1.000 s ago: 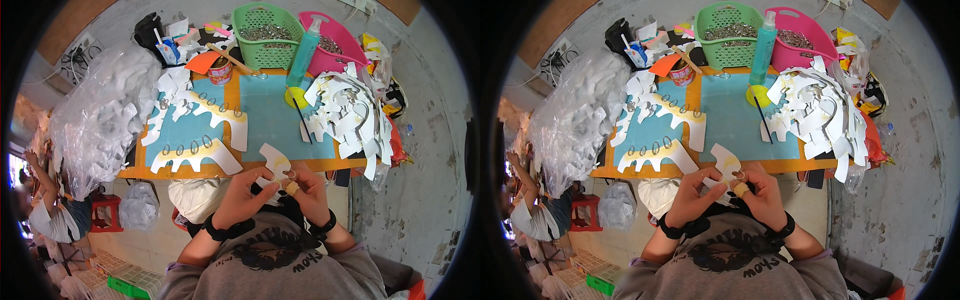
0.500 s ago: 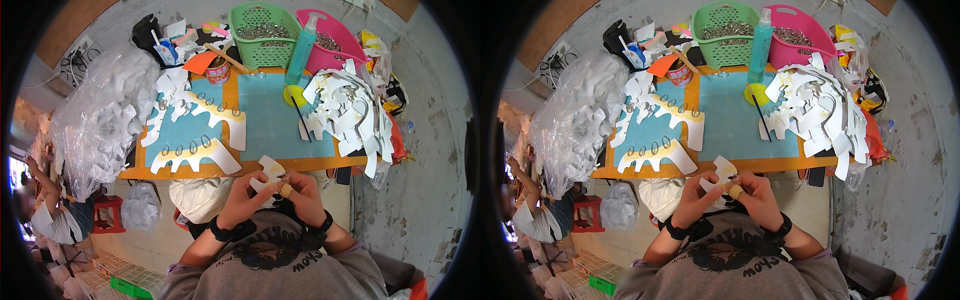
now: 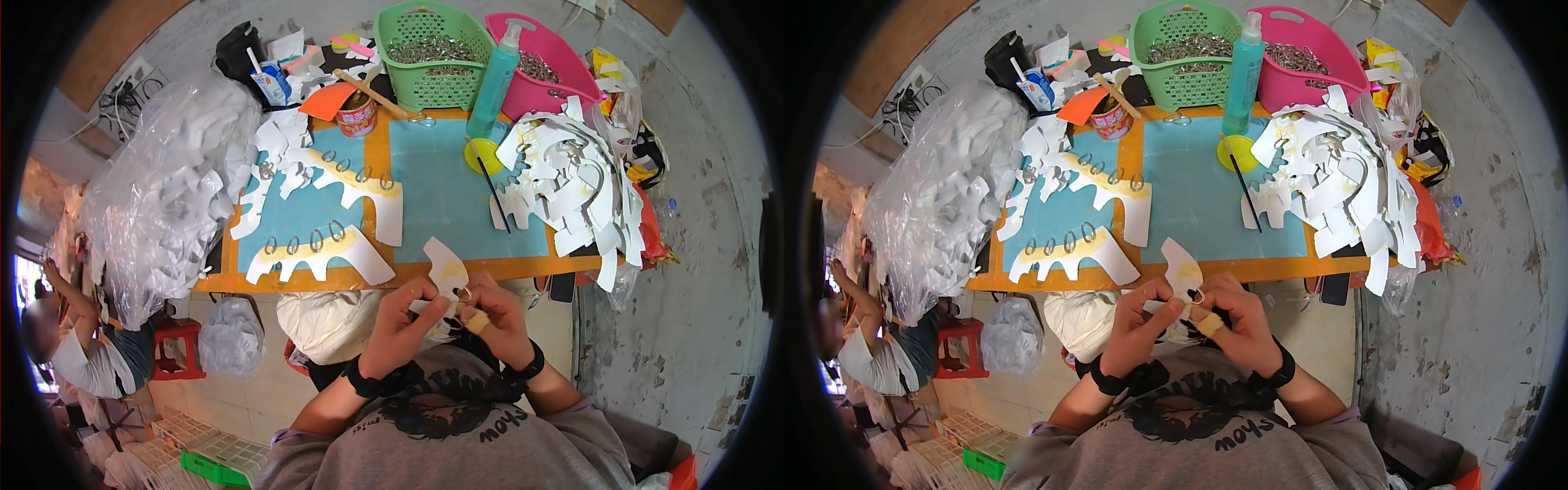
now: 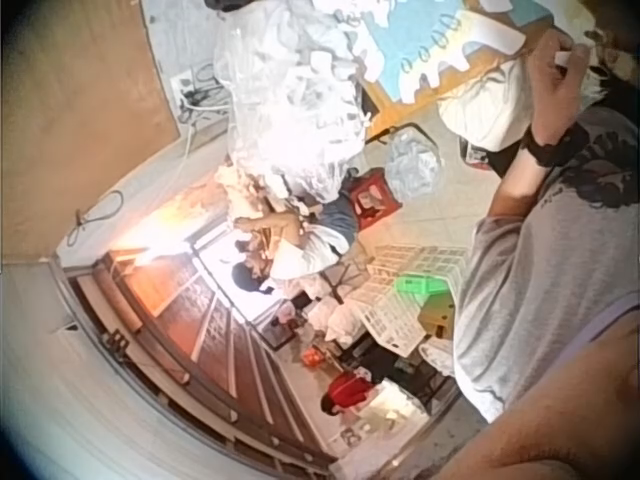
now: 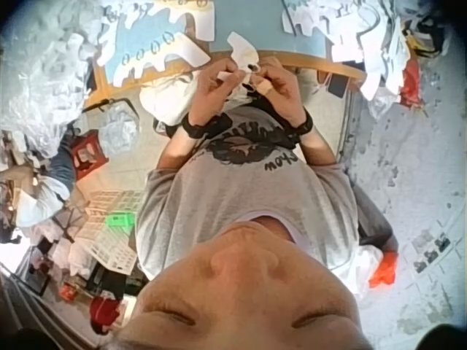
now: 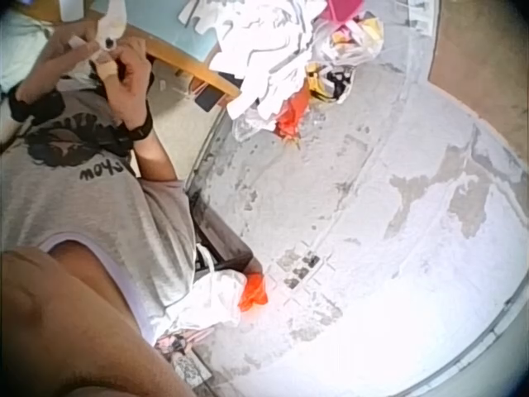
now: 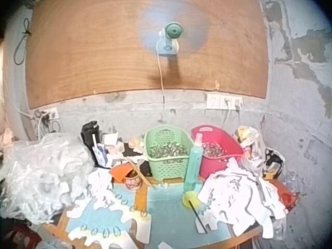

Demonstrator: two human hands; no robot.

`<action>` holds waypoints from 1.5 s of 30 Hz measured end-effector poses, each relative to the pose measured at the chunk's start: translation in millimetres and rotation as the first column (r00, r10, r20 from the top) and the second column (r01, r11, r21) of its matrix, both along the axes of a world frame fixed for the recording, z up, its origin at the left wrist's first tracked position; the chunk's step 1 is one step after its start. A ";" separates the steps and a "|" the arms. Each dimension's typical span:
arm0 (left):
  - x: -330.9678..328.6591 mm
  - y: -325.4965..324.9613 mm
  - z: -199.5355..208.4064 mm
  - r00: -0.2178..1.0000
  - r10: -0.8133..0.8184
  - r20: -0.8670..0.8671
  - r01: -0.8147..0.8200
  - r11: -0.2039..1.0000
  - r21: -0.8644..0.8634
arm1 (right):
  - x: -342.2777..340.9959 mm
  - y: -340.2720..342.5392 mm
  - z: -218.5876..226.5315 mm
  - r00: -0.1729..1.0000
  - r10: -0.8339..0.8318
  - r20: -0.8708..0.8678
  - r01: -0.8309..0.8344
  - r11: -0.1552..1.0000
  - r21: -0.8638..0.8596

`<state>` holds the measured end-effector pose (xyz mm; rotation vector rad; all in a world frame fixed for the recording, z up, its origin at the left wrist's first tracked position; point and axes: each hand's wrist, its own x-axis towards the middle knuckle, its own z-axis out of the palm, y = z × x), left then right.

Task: Assembling and attaching small components to shoe upper patterns using a small tool.

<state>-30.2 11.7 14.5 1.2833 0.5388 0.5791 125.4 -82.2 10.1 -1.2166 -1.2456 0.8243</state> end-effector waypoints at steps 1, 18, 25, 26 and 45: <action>0.3 -1.9 0.9 1.000 -0.017 -0.021 0.017 1.000 -0.002 | -1.4 0.3 -1.3 1.000 -0.001 0.001 0.001 1.000 0.001; 4.3 -13.2 -19.5 0.998 0.055 0.001 -0.055 0.997 -0.060 | -10.7 -7.3 -26.9 0.624 -0.046 -0.780 -0.021 0.997 -0.076; 1.1 -18.0 -10.8 0.999 0.036 -0.003 -0.036 0.998 -0.050 | -12.0 -7.5 -16.6 0.890 -0.044 -0.453 -0.013 0.992 -0.122; 0.6 -17.8 -12.6 0.999 0.035 -0.003 -0.036 0.998 -0.050 | -12.9 -6.7 -18.9 0.890 -0.044 -0.453 -0.012 0.993 -0.122; 8.9 -5.8 -11.3 0.992 0.129 -0.011 -0.127 0.986 0.111 | -7.9 -6.6 -14.2 0.938 -0.031 -0.344 -0.004 0.995 -0.100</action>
